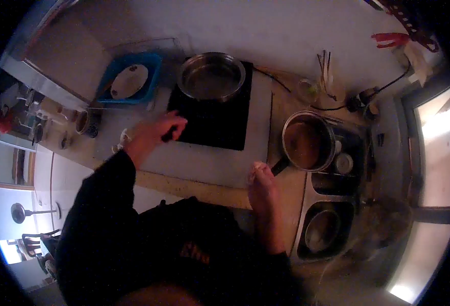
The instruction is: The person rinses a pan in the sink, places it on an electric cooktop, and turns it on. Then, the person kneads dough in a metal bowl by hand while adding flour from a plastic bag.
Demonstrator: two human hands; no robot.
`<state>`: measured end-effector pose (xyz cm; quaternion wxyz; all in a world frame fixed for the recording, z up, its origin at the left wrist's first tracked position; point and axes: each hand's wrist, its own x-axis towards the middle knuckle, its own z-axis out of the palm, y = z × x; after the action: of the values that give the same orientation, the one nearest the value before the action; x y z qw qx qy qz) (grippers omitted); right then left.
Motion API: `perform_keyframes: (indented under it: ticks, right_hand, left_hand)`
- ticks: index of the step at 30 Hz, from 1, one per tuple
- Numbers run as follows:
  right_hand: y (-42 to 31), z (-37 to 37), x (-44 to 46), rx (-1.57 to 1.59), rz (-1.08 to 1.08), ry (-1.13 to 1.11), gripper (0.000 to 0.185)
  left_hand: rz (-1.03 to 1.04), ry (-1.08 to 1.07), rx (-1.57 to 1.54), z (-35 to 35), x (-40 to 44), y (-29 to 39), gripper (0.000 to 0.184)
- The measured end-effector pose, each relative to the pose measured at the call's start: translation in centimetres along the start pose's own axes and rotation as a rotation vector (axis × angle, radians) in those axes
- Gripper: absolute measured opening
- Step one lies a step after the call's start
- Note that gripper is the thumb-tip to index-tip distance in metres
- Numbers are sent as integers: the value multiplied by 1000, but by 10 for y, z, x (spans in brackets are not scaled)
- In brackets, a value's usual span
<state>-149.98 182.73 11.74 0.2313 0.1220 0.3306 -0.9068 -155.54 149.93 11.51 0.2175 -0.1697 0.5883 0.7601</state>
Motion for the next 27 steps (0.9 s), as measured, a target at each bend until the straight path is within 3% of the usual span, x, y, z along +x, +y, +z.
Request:
perform_keyframes:
  ticks: [7,10,14,16,19,27]
  right_hand:
    - [11,21,6,-100,-13,-16,6]
    - [15,42,9,-122,0,-102,6]
    - [35,94,11,-223,-3,-193,9]
    - [52,109,24,-138,64,-349,13]
    - [88,147,32,-155,84,-470,17]
    - [242,283,38,-374,218,-675,20]
  left_hand:
    - [198,145,-54,10,-63,-42,57]
    - [124,31,-224,3,-119,-26,57]
    - [134,101,-168,-27,-199,-17,56]
    - [160,141,-148,-47,-231,-25,58]
    - [125,331,-38,-77,-277,-43,62]
    - [174,536,-179,-203,-410,-100,67]
